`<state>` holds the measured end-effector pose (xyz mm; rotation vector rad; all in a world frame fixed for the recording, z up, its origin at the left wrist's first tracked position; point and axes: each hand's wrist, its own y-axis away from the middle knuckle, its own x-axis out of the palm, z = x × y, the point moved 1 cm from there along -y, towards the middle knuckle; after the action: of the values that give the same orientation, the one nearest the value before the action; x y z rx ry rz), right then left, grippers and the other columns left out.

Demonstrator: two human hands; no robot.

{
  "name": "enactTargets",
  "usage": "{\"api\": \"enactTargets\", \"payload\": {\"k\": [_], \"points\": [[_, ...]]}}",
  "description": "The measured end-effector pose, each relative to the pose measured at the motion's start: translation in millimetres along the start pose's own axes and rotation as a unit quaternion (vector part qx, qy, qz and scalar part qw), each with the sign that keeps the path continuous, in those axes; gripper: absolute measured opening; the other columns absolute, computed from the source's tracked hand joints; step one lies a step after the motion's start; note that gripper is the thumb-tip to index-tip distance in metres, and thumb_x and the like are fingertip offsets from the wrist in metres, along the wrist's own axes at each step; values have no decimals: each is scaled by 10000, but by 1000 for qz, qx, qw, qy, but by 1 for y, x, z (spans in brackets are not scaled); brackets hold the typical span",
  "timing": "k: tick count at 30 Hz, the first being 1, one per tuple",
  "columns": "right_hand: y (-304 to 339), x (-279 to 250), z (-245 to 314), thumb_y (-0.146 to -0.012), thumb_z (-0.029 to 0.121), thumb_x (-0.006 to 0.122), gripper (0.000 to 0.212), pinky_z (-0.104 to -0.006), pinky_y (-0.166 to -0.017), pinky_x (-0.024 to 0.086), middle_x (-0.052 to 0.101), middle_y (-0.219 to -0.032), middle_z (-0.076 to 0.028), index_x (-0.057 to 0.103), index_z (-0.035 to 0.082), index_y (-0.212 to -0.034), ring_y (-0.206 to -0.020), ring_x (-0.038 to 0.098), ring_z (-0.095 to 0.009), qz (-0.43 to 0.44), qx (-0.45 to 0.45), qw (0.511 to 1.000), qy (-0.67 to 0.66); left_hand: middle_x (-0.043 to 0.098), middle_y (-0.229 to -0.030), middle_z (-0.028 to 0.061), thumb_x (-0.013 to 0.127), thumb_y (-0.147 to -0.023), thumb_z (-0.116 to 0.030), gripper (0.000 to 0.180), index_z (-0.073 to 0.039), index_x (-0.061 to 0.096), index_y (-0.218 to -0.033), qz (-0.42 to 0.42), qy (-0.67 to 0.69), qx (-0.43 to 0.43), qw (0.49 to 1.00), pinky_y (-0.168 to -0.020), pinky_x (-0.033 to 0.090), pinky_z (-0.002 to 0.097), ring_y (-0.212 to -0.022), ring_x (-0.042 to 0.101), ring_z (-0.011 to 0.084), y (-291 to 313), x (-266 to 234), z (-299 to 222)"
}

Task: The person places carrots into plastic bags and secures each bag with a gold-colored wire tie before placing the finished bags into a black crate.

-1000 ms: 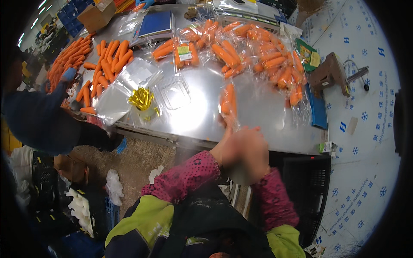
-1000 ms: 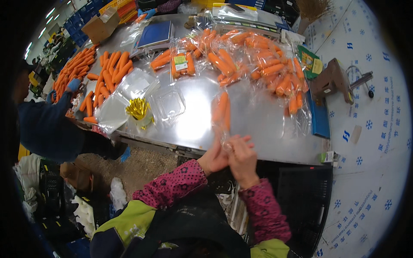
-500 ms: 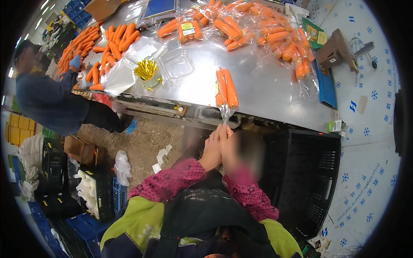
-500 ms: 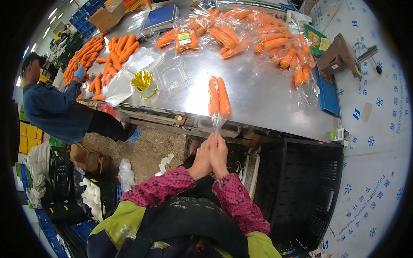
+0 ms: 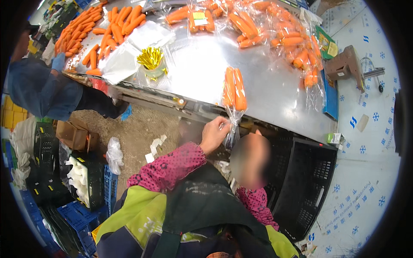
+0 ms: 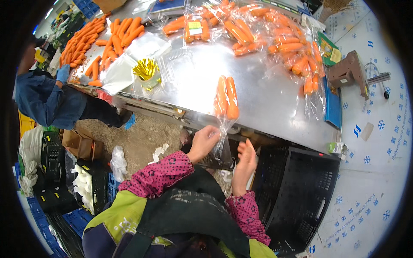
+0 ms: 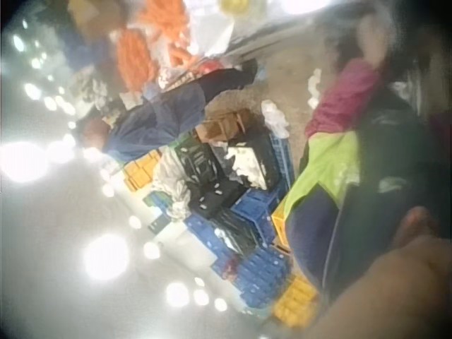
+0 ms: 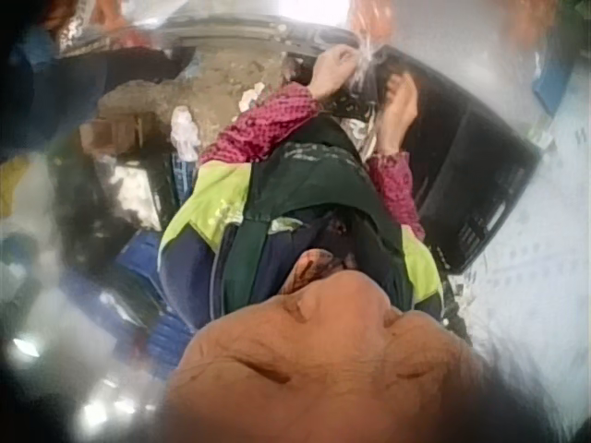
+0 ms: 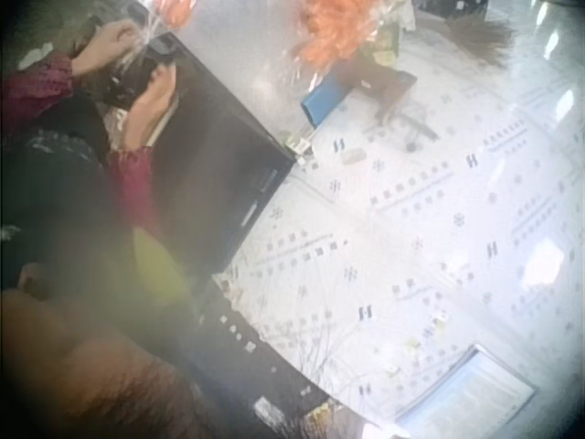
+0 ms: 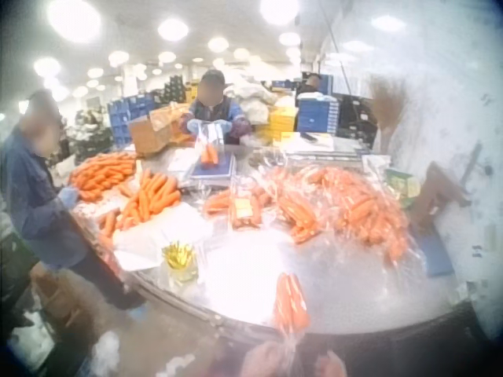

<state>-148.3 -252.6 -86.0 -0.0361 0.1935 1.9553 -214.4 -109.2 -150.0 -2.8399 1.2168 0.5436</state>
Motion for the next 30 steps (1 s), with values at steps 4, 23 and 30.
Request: {"api": "enactTargets", "payload": {"k": [4, 23, 30], "points": [[9, 40, -4, -1021, 229, 466, 429, -361, -971, 412, 526, -1279, -175, 459, -76, -1323, -1134, 535, -249, 55, -23, 986, 157, 605, -949, 72, 615, -839, -166, 281, -83, 644, -1107, -16, -227, 201, 953, -861, 387, 422, -973, 573, 289, 27, 3, -28], [-50, 77, 28, -982, 349, 503, 512, -413, -980, 477, 538, -1327, -102, 407, 49, -1386, -1140, 576, -250, 116, 325, 797, -496, 425, -664, -63, 451, -997, -454, 348, -110, 477, -951, 246, 579, -256, 734, -412, 408, 238, -508, 415, 104, -24, 1, -177], [-142, 29, 26, -900, 247, 666, 434, -415, -940, 482, 618, -1167, -124, 523, 59, -1264, -1075, 592, -228, 145, 126, 896, -401, 420, -624, -82, 525, -983, -413, 323, -103, 565, -900, 334, 553, -279, 711, -437, 296, 201, -500, 370, 32, -24, -29, -90]]}}
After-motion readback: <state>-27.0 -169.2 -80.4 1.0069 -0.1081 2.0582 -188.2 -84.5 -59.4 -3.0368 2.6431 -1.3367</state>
